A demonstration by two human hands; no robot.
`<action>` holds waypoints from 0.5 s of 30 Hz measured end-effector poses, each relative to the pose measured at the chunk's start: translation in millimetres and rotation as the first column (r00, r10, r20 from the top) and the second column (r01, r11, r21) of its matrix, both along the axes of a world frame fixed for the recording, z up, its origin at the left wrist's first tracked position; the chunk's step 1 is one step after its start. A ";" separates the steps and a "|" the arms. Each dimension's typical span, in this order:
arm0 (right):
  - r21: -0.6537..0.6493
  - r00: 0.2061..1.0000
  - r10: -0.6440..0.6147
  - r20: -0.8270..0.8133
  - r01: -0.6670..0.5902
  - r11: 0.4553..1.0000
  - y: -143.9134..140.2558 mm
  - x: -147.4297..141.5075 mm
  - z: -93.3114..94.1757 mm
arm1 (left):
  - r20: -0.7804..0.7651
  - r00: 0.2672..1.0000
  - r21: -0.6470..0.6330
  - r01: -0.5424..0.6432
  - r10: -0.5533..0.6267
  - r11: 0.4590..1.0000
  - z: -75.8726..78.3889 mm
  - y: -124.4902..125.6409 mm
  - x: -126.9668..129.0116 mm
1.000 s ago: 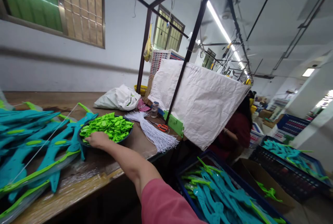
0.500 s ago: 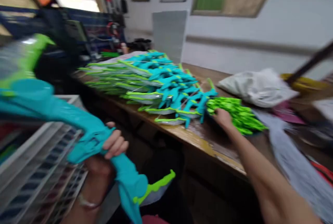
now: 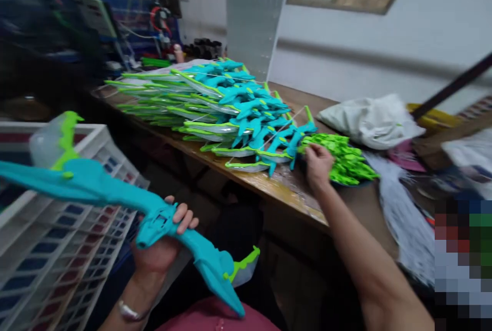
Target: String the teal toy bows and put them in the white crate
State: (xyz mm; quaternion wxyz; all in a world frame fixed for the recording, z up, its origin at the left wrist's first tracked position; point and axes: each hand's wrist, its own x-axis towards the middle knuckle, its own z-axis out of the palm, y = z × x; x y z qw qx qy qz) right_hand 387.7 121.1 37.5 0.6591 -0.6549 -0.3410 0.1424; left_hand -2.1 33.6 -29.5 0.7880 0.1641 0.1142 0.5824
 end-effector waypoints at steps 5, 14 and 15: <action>0.026 0.842 0.487 -0.231 -0.495 0.868 -40.3 -112.4 -23.8 | 0.009 0.995 0.037 0.101 -0.101 0.994 -10.2 6.3 10.6; 0.214 0.315 0.767 -0.559 -0.839 0.500 -102.4 -203.3 -31.7 | -0.100 0.981 0.098 0.178 -0.169 0.979 -18.8 -6.4 16.0; 0.194 0.314 0.771 -0.554 -0.852 0.486 -104.8 -204.5 -31.9 | -0.121 0.978 0.095 0.179 -0.167 0.979 -20.2 -8.0 15.7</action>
